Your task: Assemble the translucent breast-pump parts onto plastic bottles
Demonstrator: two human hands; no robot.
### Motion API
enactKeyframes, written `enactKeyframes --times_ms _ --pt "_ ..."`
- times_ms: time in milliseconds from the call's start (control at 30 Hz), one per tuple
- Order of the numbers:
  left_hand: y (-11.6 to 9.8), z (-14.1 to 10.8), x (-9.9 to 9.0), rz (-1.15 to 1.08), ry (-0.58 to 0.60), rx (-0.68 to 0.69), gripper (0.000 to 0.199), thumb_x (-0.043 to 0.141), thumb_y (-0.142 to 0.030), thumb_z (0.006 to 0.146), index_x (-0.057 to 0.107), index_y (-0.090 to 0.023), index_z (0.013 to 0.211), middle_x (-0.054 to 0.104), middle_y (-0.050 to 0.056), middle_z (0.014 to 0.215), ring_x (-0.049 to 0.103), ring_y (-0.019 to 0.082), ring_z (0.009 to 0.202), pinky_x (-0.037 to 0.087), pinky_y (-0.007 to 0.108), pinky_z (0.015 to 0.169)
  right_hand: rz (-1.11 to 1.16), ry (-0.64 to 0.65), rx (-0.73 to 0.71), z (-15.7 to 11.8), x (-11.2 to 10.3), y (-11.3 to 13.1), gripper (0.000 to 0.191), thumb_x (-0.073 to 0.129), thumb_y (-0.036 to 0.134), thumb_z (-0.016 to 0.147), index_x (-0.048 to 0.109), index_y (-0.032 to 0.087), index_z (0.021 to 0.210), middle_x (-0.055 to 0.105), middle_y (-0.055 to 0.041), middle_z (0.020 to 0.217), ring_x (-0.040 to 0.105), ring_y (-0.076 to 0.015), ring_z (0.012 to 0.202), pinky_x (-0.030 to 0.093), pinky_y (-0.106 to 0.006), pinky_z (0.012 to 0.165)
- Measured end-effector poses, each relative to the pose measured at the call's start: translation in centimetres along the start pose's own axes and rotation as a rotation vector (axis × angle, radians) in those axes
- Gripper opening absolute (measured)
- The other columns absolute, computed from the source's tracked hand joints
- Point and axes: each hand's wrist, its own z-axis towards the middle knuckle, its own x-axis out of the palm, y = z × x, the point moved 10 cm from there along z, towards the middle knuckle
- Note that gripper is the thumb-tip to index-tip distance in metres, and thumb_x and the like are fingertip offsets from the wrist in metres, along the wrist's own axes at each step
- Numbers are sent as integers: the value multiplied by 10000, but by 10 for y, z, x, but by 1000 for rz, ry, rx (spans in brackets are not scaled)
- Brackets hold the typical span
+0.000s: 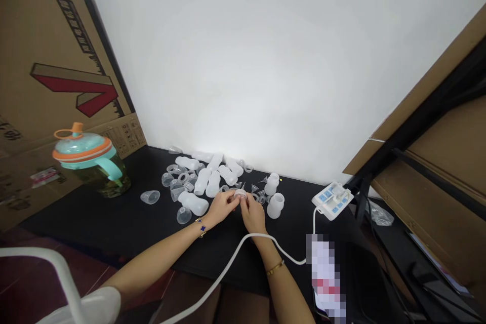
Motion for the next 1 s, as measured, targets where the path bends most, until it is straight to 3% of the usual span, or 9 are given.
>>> enactKeyframes --times_ms 1000 --pt "-3 -1 -1 2 3 -14 342 516 -380 904 495 -204 611 567 -22 512 526 140 501 351 269 548 33 -11 -14 2 -1 -2 345 402 439 985 651 210 916 634 -8 615 589 -190 558 380 -249 541"
